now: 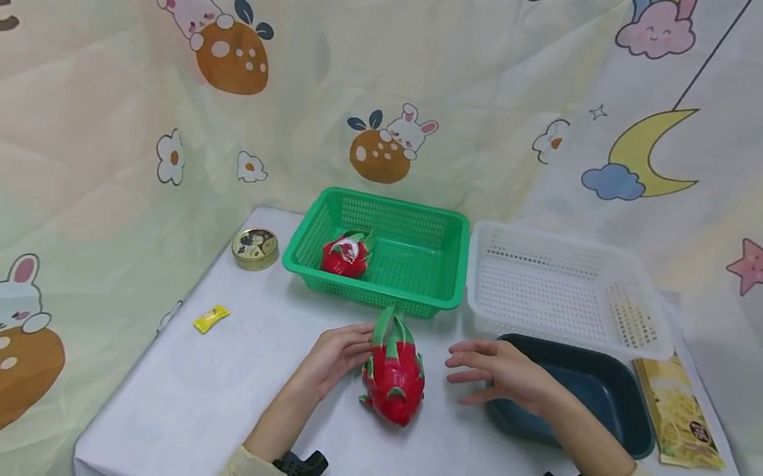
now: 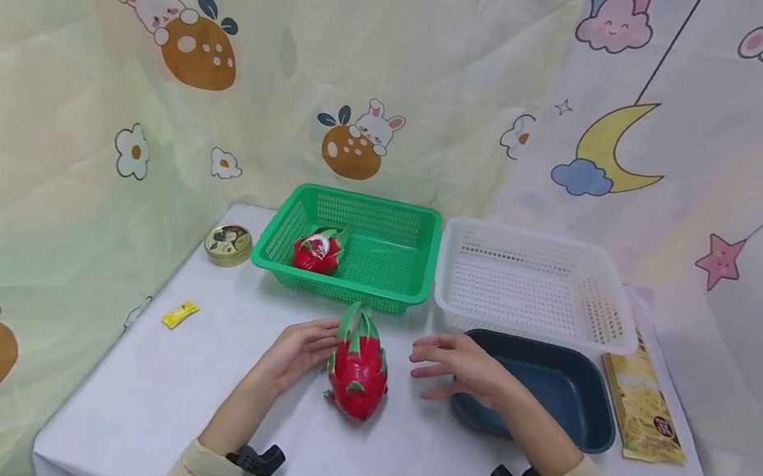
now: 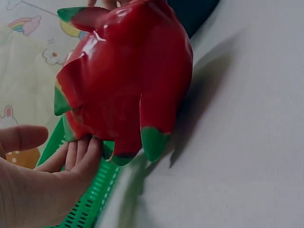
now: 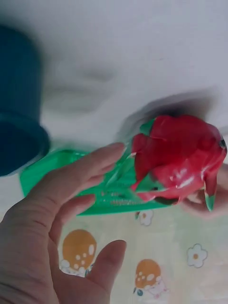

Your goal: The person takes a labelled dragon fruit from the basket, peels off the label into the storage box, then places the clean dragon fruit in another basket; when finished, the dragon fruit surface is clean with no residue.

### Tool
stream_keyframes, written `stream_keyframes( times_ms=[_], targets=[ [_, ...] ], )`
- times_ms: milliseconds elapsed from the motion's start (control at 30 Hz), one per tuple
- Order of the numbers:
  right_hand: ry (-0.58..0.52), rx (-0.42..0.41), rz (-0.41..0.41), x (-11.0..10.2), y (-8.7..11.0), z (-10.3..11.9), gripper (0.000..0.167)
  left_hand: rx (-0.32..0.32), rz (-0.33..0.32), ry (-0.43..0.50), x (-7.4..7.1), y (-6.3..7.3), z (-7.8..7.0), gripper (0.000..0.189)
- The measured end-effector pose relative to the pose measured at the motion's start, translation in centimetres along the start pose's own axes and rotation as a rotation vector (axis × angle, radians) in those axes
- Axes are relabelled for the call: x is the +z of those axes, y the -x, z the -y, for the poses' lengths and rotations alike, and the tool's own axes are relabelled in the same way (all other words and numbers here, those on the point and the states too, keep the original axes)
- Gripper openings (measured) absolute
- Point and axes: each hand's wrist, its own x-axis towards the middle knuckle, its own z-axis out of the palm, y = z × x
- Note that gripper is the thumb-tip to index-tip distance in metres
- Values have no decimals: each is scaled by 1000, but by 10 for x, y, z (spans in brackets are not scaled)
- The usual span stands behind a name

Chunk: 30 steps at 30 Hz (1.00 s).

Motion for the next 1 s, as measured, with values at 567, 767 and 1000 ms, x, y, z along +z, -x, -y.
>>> stream_keyframes(
  times_ms=[567,767,1000],
  targets=[
    [-105,96,-55,53,-44,-26,75,14,35,-7,4,0,1,42],
    [-115,105,-63,62,-52,-31,80,12,21,5,3,2,-1,42],
    [-180,97,-59,65,-56,-37,79,5,29,23,0,4,-2,42]
  ],
)
